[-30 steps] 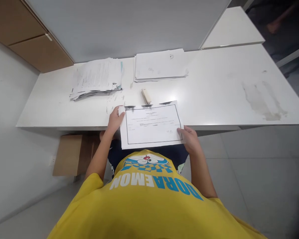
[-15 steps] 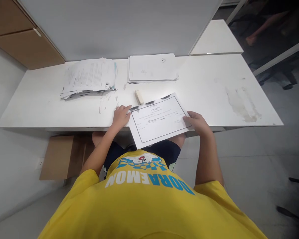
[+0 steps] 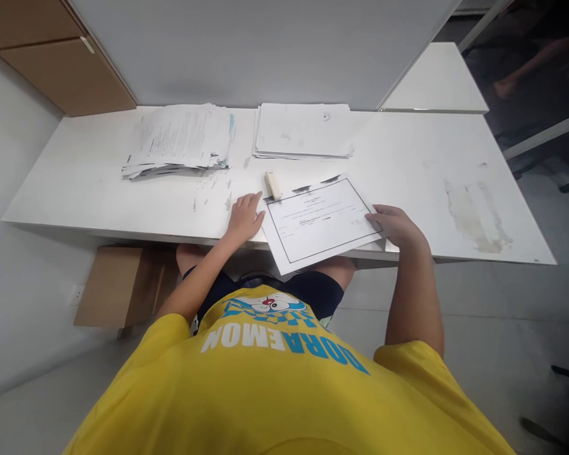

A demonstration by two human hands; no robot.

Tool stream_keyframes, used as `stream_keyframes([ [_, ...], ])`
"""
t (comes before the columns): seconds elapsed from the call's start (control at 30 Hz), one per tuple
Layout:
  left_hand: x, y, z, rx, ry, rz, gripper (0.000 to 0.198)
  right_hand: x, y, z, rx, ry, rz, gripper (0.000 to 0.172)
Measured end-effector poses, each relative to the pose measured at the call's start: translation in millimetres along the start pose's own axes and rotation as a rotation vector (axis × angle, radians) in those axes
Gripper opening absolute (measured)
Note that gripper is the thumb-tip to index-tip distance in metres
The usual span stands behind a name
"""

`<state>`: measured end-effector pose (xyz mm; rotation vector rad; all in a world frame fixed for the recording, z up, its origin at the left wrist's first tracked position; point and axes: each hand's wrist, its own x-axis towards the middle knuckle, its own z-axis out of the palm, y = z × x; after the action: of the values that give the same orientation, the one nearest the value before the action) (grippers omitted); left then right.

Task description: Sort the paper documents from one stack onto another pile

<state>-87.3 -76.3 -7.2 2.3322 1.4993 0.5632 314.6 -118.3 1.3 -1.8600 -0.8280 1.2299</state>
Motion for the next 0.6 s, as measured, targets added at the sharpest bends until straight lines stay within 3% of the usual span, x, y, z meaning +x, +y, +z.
stream_keyframes([
  [0.17,30.6,-6.6,4.5,-0.139,-0.072,0.308,0.059,3.7,6.9,-17.7,0.029,0.055,-0.067,0.015],
  [0.23,41.3,-12.8,5.1,-0.177,-0.121,0.365,0.058,-0.1,11.3,-20.0,0.045,0.047,-0.073,0.016],
  [0.4,48.7,-24.5,10.0,-0.21,-0.109,0.353,0.054,-8.8,19.4,-17.3,0.104,0.09,-0.112,0.022],
  [0.6,43.2,-22.5,14.9,-0.195,-0.094,0.298,0.061,-10.5,18.6,-17.6,0.096,0.094,-0.13,0.021],
])
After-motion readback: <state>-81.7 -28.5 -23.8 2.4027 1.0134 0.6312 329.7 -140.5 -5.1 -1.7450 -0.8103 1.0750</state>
